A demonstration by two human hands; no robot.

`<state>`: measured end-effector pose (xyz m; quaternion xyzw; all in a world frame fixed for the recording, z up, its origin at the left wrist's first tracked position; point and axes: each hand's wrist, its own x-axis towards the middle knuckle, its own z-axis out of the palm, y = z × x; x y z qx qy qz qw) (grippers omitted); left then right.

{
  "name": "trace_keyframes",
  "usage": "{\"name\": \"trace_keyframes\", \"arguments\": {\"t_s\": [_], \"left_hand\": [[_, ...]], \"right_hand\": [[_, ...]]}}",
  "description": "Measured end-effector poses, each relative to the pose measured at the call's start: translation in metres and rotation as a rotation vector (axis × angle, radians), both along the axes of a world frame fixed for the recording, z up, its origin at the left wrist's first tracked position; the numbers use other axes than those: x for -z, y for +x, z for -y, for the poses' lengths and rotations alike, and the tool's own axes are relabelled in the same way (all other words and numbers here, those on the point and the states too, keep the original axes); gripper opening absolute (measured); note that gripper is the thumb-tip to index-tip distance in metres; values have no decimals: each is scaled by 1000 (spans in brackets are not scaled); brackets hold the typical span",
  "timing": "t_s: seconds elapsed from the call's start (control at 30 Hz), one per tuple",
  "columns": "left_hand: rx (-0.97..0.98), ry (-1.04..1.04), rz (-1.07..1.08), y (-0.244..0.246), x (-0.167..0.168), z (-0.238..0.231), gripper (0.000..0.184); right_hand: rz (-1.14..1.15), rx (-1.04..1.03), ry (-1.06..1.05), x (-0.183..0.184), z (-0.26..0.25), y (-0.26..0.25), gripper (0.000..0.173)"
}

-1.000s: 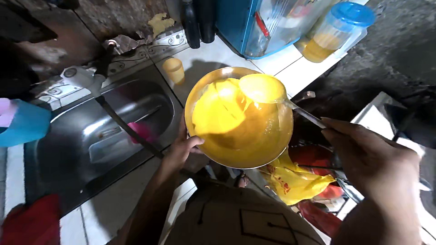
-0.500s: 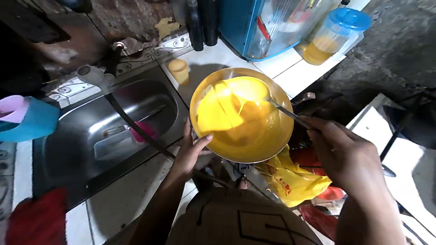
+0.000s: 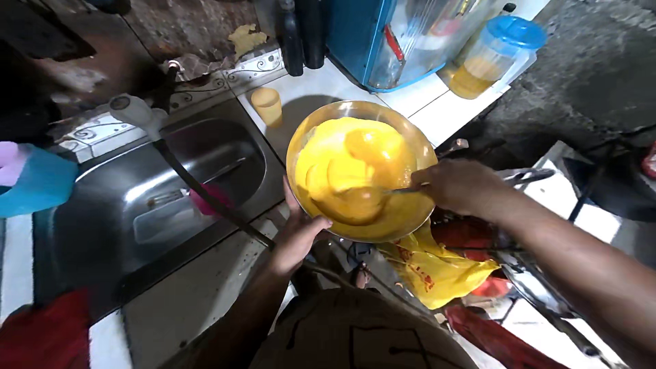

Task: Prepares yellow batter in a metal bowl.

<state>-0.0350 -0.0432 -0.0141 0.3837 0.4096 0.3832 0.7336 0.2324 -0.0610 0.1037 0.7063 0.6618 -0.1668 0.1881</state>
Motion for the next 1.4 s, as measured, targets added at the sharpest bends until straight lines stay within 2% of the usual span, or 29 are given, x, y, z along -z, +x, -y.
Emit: {"name": "trace_keyframes", "arguments": {"t_s": [0.07,0.1,0.2,0.27,0.33,0.4,0.47,0.53,0.57,0.63,0.7,0.73,0.8,0.87,0.93,1.0,1.03,1.1,1.17,1.23,1.3,1.37,1.4], "left_hand": [[-5,-5,-23,2,-2,1,120],[-7,-5,-27,2,-1,1,120],[-13,-4,-10,2,-1,0,120],[-10,-13,-11,-1,-2,0,117],[1,-15,-14,-2,-3,1,115],[17,-13,-26,0,-4,2,115],[9,-8,-23,1,-4,0,116],[10,5,-16,-1,-1,-4,115],[20,0,-16,-3,0,-5,116],[56,-3,-43,-7,-2,-7,114],[76,2,-69,-6,-3,-9,111],[74,5,-74,-5,-2,-10,111],[78,10,-74,-5,-2,-13,112],[92,16,-76,-8,-1,-16,113],[119,11,-91,-9,-3,-15,113],[121,9,-79,-6,-5,-15,113],[122,19,-73,-5,-4,-16,113],[127,38,-77,-6,-2,-19,111],[134,37,-82,-9,-1,-22,111],[153,40,-113,-12,-1,-22,110],[161,50,-129,-11,-2,-20,107],[151,42,-119,-8,-3,-21,106],[142,35,-116,-7,-3,-20,104]], "right_hand": [[158,112,-10,-3,-18,-6,24],[158,120,61,3,-23,-15,26],[-108,-71,254,31,-17,-19,16],[-163,-118,115,20,-16,1,12],[48,-29,18,2,-26,14,16],[146,51,93,2,-39,6,22],[48,-57,183,14,-38,-8,22],[-113,-196,145,17,-35,-2,13],[-124,-201,63,13,-37,10,14],[31,-100,-5,-1,-44,28,16],[143,-45,123,1,-53,24,18],[121,-63,181,6,-53,15,21],[-43,-194,204,18,-46,2,21],[-176,-265,129,20,-40,18,15],[-47,-158,39,9,-44,38,16],[103,-65,124,8,-52,38,19],[99,-79,192,13,-52,29,20],[-47,-205,247,26,-45,13,21],[-197,-286,171,26,-39,20,16],[-98,-206,92,15,-41,38,16],[78,-109,116,10,-48,37,20],[61,-135,203,18,-45,16,25],[-22,-213,254,25,-38,9,21]]}}
